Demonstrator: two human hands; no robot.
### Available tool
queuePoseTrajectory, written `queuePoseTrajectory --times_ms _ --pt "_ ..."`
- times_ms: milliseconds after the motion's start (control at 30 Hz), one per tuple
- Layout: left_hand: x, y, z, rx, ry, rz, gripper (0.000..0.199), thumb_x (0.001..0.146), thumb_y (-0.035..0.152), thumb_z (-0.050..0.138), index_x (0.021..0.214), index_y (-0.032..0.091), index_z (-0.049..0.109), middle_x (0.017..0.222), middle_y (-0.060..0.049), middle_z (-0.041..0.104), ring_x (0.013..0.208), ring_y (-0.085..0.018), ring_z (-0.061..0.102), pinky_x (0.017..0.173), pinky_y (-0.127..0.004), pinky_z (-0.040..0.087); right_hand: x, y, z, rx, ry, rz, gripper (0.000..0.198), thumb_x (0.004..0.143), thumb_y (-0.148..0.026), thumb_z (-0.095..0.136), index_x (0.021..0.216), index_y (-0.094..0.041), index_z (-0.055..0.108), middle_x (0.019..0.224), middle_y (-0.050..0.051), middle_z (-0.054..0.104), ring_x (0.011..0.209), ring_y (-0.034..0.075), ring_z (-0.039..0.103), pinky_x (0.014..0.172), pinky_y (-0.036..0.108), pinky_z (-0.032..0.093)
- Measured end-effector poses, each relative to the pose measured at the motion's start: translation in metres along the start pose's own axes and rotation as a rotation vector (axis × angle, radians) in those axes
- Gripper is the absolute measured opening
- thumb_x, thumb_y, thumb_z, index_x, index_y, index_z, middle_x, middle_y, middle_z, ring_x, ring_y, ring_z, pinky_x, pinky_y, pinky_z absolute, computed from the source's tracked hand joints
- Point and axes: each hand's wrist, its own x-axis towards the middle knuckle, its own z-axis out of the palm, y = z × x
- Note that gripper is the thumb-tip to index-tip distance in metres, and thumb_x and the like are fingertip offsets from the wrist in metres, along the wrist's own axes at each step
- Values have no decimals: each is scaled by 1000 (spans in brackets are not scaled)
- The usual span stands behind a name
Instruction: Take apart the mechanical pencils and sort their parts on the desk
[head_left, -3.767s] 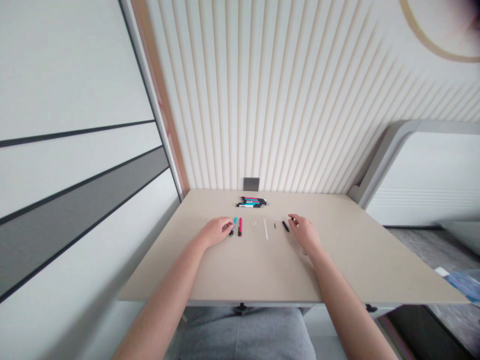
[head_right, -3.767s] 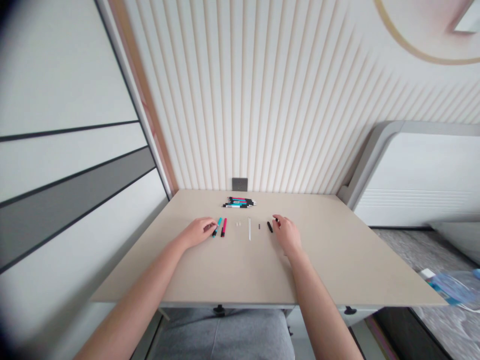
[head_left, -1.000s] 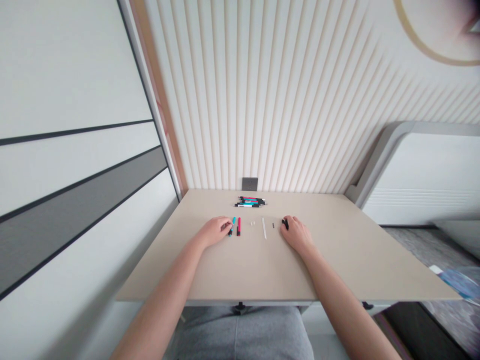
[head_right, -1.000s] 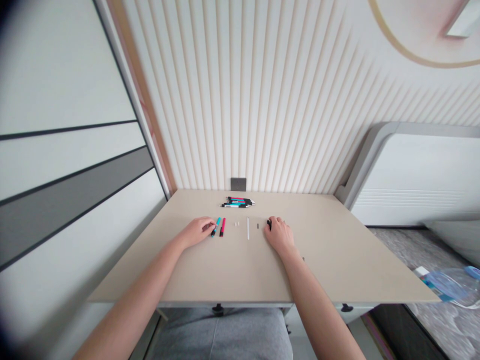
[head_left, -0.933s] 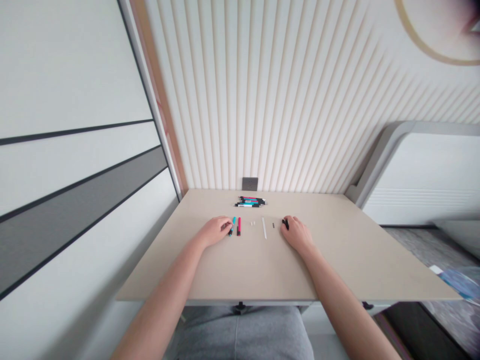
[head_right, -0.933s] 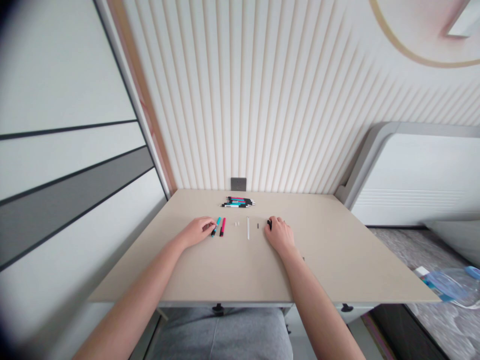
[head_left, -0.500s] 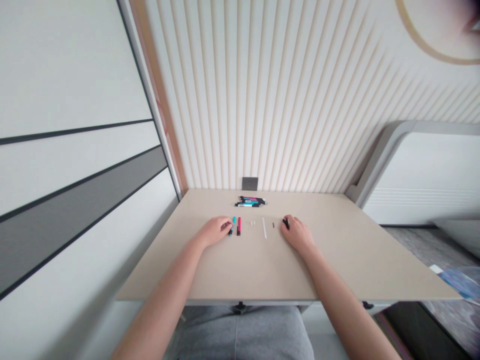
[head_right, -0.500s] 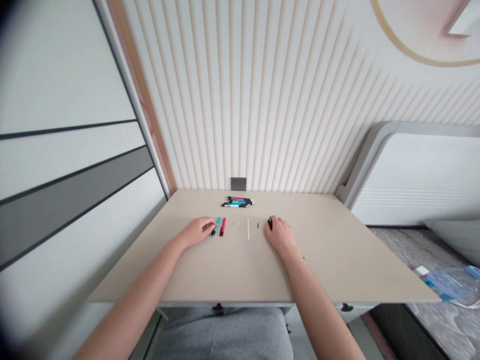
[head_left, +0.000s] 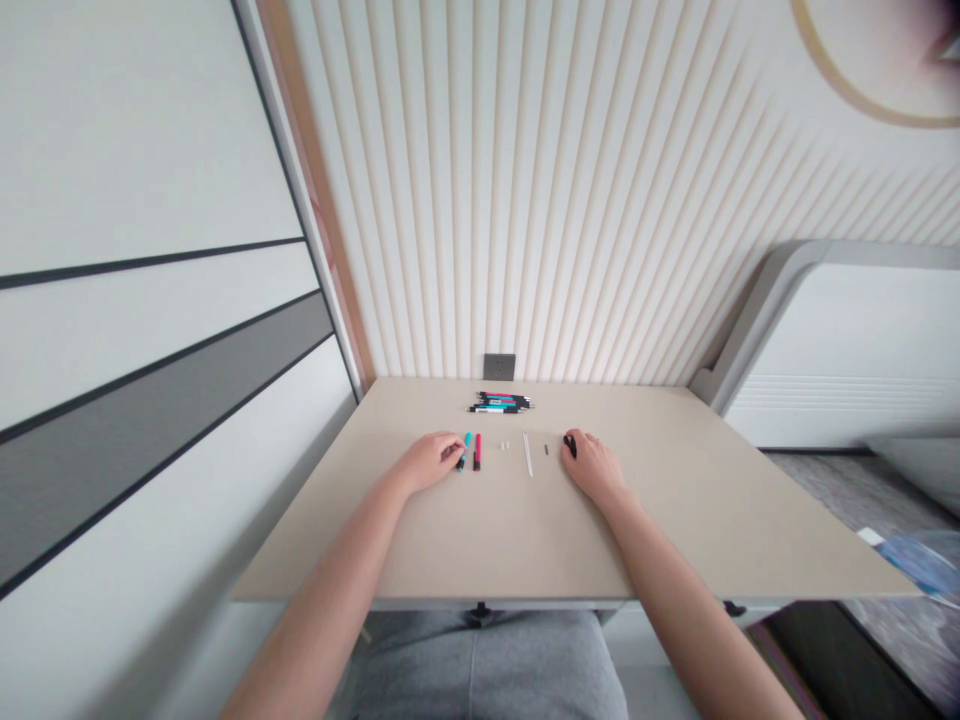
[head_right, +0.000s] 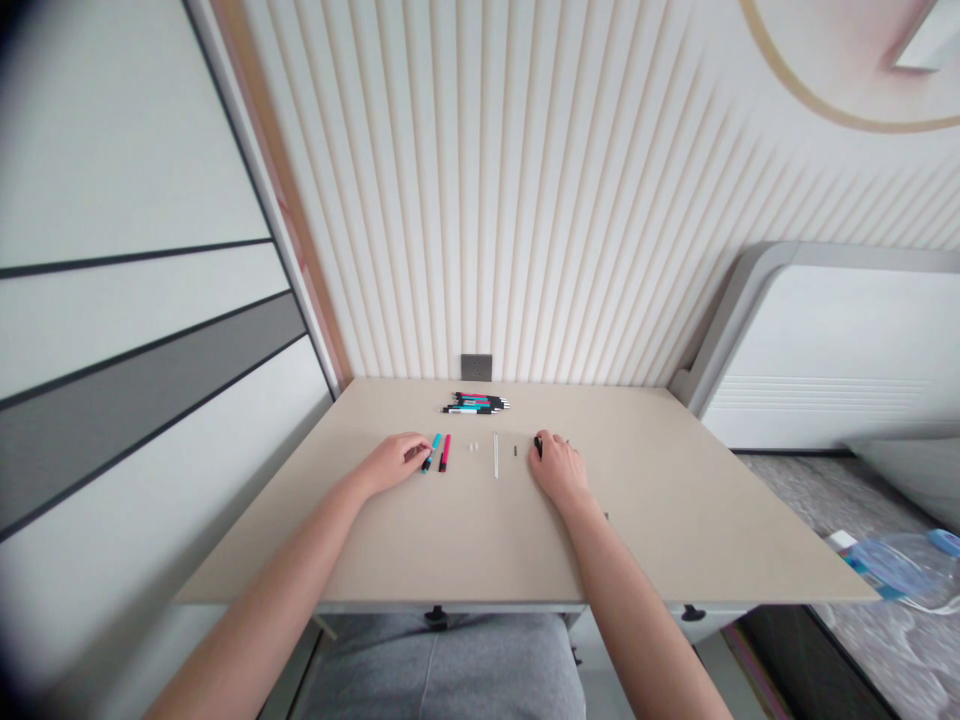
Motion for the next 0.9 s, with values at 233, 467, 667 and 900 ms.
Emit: queuePoseTrajectory --times_ms 233,467,667,900 --pt "0 -1 0 3 4 7 26 91 36 44 89 21 66 81 -3 66 67 -16 54 65 -26 40 3 -2 -1 -23 -12 10 33 93 -32 41 122 -21 52 111 11 66 94 22 63 75 30 39" --pt "0 -1 0 4 5 4 26 91 37 45 89 22 66 79 -2 65 66 -16 54 64 -26 39 2 -2 -4 -36 -18 5 32 91 -33 43 118 -22 55 110 10 67 94 23 63 76 30 40" --pt "0 -1 0 21 -5 10 26 92 36 44 90 22 66 80 -2 65 67 -16 54 65 -25 39 2 -1 -3 -36 -27 6 33 91 -33 41 118 -21 55 109 11 66 94 23 63 75 30 39" --pt "0 -1 0 -4 -5 10 25 92 35 44 90 21 66 81 -3 66 67 -16 54 65 -26 39 2 1 -2 -30 -18 -2 31 90 -33 41 115 -22 56 107 10 66 93 24 63 73 31 39"
